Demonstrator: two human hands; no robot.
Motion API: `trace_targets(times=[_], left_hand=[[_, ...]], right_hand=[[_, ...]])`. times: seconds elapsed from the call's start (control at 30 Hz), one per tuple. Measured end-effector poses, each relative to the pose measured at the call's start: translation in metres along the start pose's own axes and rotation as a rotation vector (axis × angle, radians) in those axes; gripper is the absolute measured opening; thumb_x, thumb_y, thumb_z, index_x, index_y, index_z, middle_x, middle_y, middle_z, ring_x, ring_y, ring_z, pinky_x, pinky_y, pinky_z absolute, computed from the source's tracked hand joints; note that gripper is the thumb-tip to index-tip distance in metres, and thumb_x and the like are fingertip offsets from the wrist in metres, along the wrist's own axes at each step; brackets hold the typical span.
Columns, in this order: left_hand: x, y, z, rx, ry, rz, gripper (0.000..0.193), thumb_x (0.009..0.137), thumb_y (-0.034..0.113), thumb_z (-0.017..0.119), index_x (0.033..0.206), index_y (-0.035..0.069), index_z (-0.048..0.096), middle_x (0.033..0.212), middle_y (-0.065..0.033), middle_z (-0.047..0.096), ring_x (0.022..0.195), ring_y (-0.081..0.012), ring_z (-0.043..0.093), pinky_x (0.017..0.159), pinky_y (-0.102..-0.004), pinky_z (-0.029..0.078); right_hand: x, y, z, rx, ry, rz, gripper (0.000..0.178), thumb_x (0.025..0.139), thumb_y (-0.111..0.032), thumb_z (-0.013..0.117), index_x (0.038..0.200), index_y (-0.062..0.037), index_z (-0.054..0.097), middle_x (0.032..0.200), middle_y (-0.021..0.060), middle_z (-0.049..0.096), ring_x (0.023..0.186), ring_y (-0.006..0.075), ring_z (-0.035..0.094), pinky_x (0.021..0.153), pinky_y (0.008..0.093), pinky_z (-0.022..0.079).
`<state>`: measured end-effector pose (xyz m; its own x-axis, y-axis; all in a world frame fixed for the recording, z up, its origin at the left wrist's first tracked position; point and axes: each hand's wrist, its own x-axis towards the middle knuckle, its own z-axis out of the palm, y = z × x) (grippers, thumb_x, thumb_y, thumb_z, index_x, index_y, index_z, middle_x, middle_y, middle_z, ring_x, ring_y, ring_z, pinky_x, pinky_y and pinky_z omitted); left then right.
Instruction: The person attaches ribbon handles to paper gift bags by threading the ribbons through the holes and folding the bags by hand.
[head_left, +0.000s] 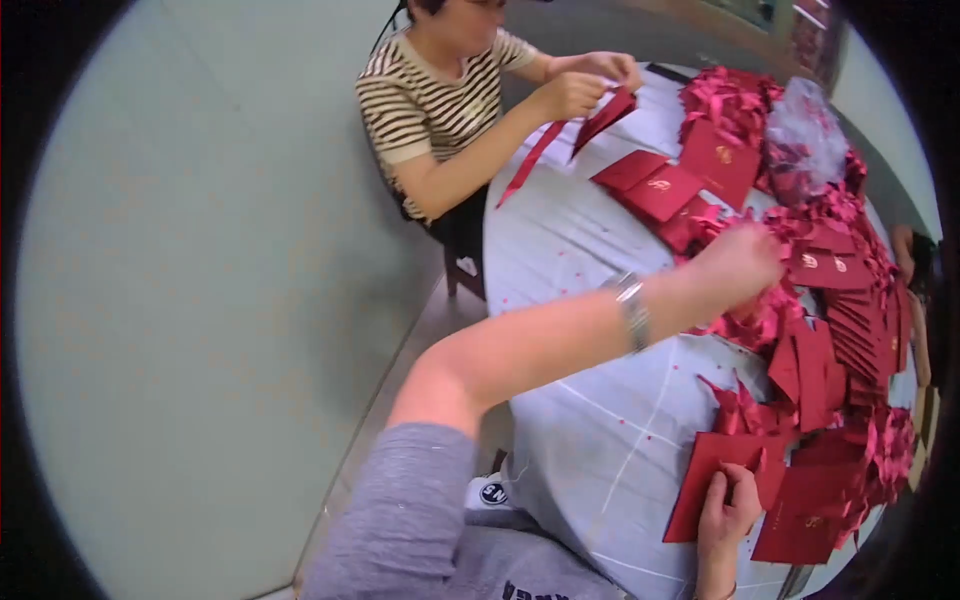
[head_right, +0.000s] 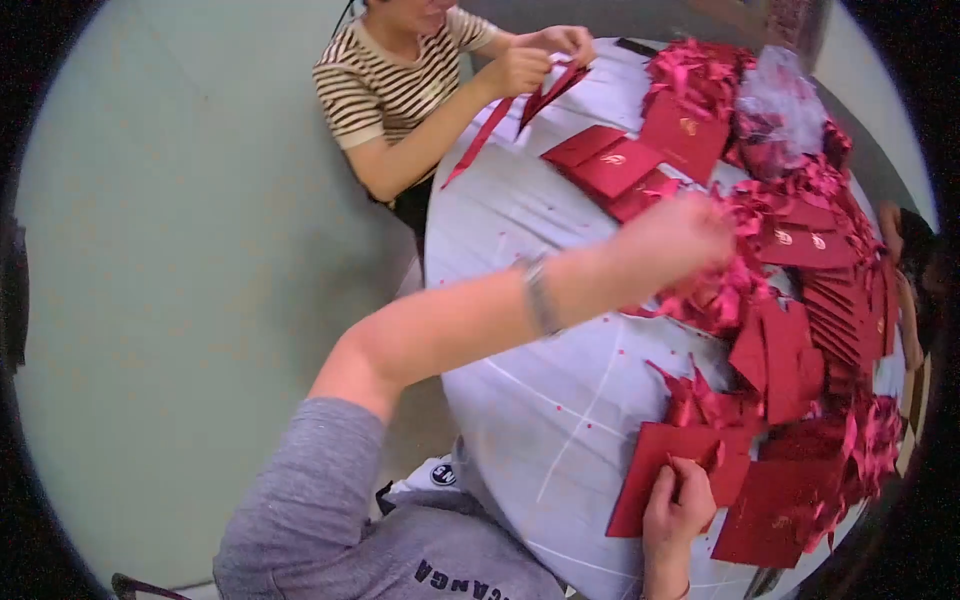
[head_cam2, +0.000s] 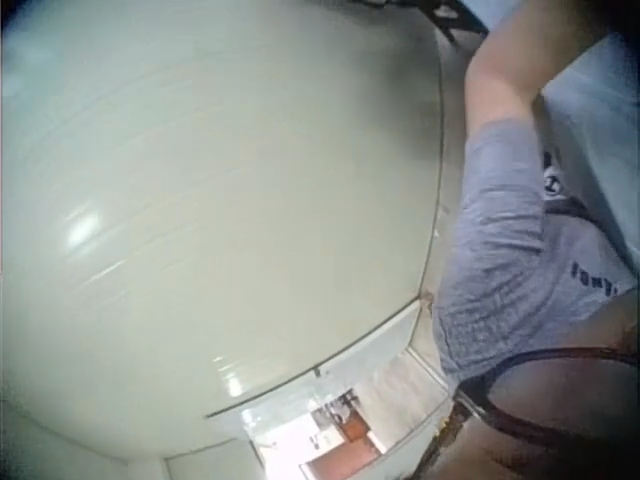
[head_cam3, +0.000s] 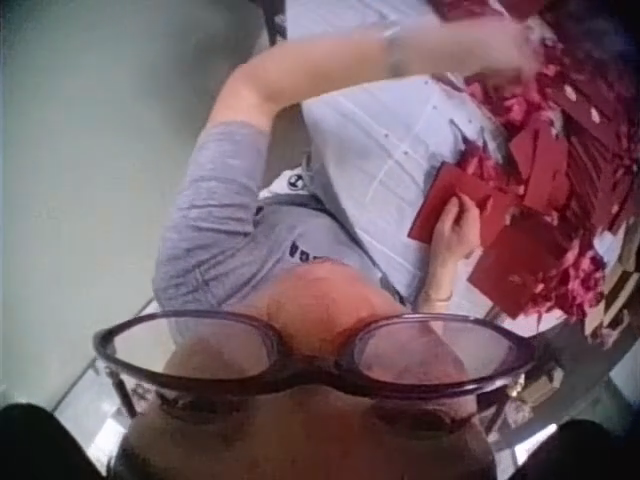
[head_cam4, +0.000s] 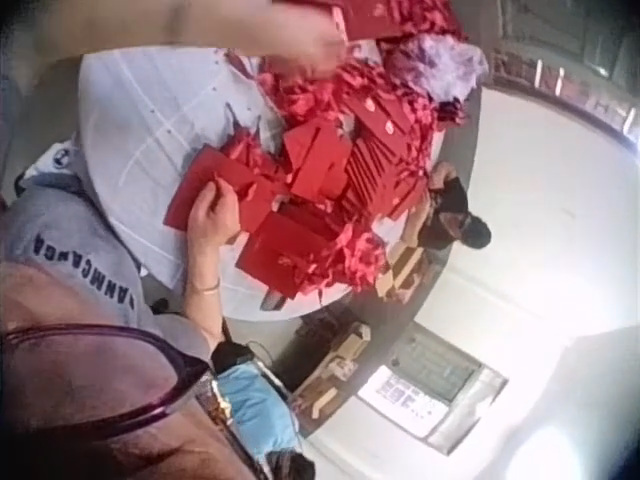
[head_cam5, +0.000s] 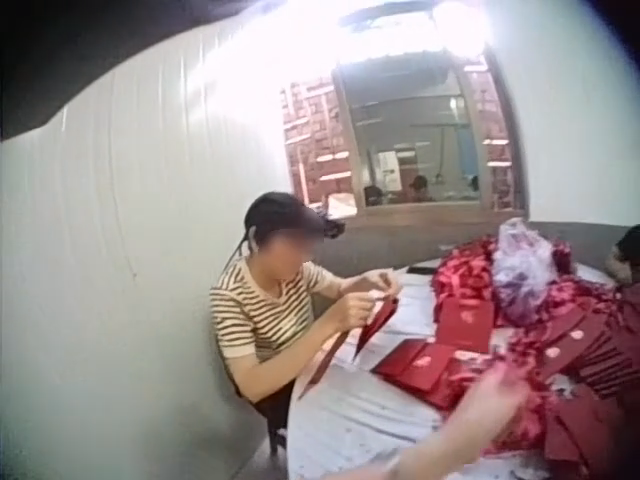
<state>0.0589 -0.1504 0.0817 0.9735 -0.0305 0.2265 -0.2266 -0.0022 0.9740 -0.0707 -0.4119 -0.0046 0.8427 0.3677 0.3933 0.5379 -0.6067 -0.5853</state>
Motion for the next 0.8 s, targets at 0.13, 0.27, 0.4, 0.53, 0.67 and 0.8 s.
trace_targets(times=[0.13, 0.27, 0.4, 0.53, 0.67, 0.8], left_hand=[[-0.103, -0.044, 0.035, 0.400, -0.080, 0.005, 0.019, 0.078, 0.013, 0.056, 0.091, 0.000, 0.061, 0.084, -0.0148, 0.063, 0.082, -0.0283, 0.061, 0.074, -0.0394, 0.049], [-0.147, -0.037, 0.062, 0.726, -0.176, 0.019, 0.020, 0.076, 0.015, 0.056, 0.090, 0.002, 0.063, 0.088, -0.0200, 0.062, 0.088, -0.0376, 0.059, 0.078, -0.0464, 0.047], [-0.141, -0.049, 0.079, 0.738, -0.189, 0.034, 0.013, 0.074, 0.012, 0.057, 0.079, 0.001, 0.063, 0.083, -0.0194, 0.061, 0.086, -0.0370, 0.058, 0.077, -0.0459, 0.046], [-0.137, -0.056, 0.088, 0.872, -0.124, 0.346, 0.005, 0.072, 0.008, 0.058, 0.070, 0.003, 0.057, 0.077, -0.0177, 0.057, 0.079, -0.0352, 0.054, 0.072, -0.0452, 0.045], [-0.138, -0.038, 0.081, 0.902, 0.007, 0.381, 0.005, 0.069, 0.005, 0.059, 0.073, 0.002, 0.058, 0.080, -0.0172, 0.057, 0.081, -0.0354, 0.055, 0.071, -0.0432, 0.046], [-0.143, -0.038, 0.081, 0.978, 0.035, 0.450, 0.006, 0.070, 0.006, 0.058, 0.075, 0.003, 0.057, 0.080, -0.0160, 0.055, 0.080, -0.0340, 0.054, 0.071, -0.0423, 0.045]], right_hand=[[-0.001, -0.011, 0.001, 0.026, -0.011, -0.011, 0.008, 0.082, 0.000, 0.060, 0.090, 0.0018, 0.060, 0.079, 0.0130, 0.062, 0.071, 0.0219, 0.061, 0.065, 0.0301, 0.048], [-0.010, -0.019, -0.004, 0.073, 0.028, -0.021, 0.008, 0.081, -0.001, 0.062, 0.088, 0.0013, 0.060, 0.079, 0.0155, 0.062, 0.069, 0.0265, 0.062, 0.065, 0.0329, 0.049], [-0.017, -0.001, -0.002, 0.025, 0.043, 0.055, 0.008, 0.084, -0.002, 0.060, 0.092, 0.0009, 0.059, 0.075, 0.0089, 0.060, 0.068, 0.0128, 0.057, 0.062, 0.0262, 0.047], [-0.002, -0.003, -0.003, 0.055, 0.105, -0.022, 0.010, 0.083, -0.001, 0.061, 0.094, 0.0009, 0.061, 0.076, 0.0091, 0.062, 0.071, 0.0124, 0.060, 0.064, 0.0254, 0.048], [0.011, -0.010, 0.001, 0.089, 0.090, 0.020, 0.010, 0.083, -0.004, 0.062, 0.092, -0.0002, 0.061, 0.076, 0.0125, 0.062, 0.067, 0.0166, 0.062, 0.058, 0.0283, 0.048], [0.016, -0.012, 0.002, 0.093, 0.099, -0.073, 0.009, 0.083, -0.003, 0.061, 0.091, -0.0011, 0.062, 0.078, 0.0146, 0.063, 0.068, 0.0216, 0.064, 0.059, 0.0307, 0.048]])
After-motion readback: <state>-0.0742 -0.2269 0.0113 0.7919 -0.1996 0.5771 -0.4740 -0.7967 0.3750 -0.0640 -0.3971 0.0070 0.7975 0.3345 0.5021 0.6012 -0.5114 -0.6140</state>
